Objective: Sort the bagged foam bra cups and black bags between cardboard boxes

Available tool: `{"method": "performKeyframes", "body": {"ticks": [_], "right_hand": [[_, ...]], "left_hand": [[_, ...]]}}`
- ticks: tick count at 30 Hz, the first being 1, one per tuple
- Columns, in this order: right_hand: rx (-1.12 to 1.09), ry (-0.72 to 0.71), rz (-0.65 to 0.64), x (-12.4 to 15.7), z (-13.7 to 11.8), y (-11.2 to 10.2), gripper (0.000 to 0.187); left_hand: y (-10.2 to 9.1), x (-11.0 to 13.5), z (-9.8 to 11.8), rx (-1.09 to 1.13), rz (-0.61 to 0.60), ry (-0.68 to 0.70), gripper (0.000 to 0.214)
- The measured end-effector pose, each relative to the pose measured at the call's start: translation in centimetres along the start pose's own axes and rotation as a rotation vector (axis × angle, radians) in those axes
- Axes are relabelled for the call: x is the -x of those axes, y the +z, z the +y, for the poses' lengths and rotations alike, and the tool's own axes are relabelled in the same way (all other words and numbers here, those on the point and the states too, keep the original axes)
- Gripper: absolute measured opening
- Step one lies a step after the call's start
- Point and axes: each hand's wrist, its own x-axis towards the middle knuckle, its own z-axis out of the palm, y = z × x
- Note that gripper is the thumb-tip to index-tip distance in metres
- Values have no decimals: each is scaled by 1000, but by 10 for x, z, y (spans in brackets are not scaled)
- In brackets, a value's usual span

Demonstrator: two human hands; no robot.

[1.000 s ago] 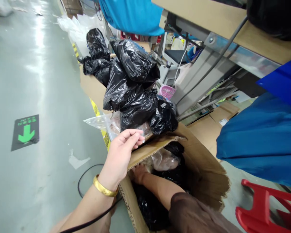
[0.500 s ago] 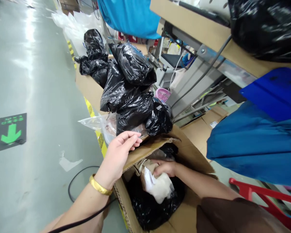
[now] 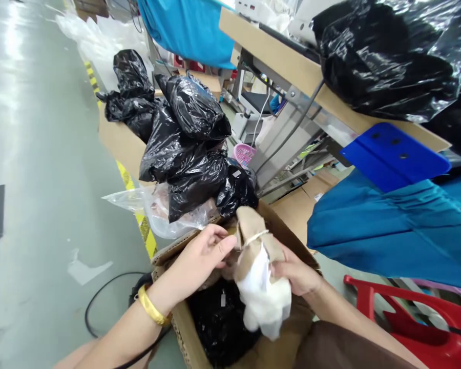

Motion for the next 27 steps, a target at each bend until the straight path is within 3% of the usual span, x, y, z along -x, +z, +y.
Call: {"method": "performKeyframes", "body": {"ticks": [2, 4, 8, 10, 13, 17, 19, 22, 24, 27], "right_hand": [[70, -109, 137, -1, -6, 21, 75], [229, -215, 207, -3, -6, 40, 79], [431, -304, 15, -1, -4, 60, 99], [437, -317, -53, 2, -6, 57, 94], [407, -328, -28, 1, -7, 41, 80], [388, -250, 81, -14, 2, 15, 54], [616, -195, 57, -25, 12, 7, 37], [1222, -96, -76, -45, 34, 6, 26], [1478, -38, -162, -61, 56, 12, 41], [1668, 31, -279, -86, 91, 15, 93]], "left_hand": [[5, 1, -2, 80, 23, -18, 58], [11, 1, -6, 177, -27, -19, 61], [22, -3, -15, 379, -59, 44, 57], [21, -4, -16, 454, -46, 22, 55], [9, -2, -9, 524, 12, -3, 52], [-15, 4, 8, 606, 272, 121, 51], [-24, 6, 15, 627, 385, 257, 53], [-30, 6, 21, 660, 449, 397, 51], [-30, 4, 22, 689, 446, 393, 48], [-28, 2, 21, 726, 422, 375, 46]]}}
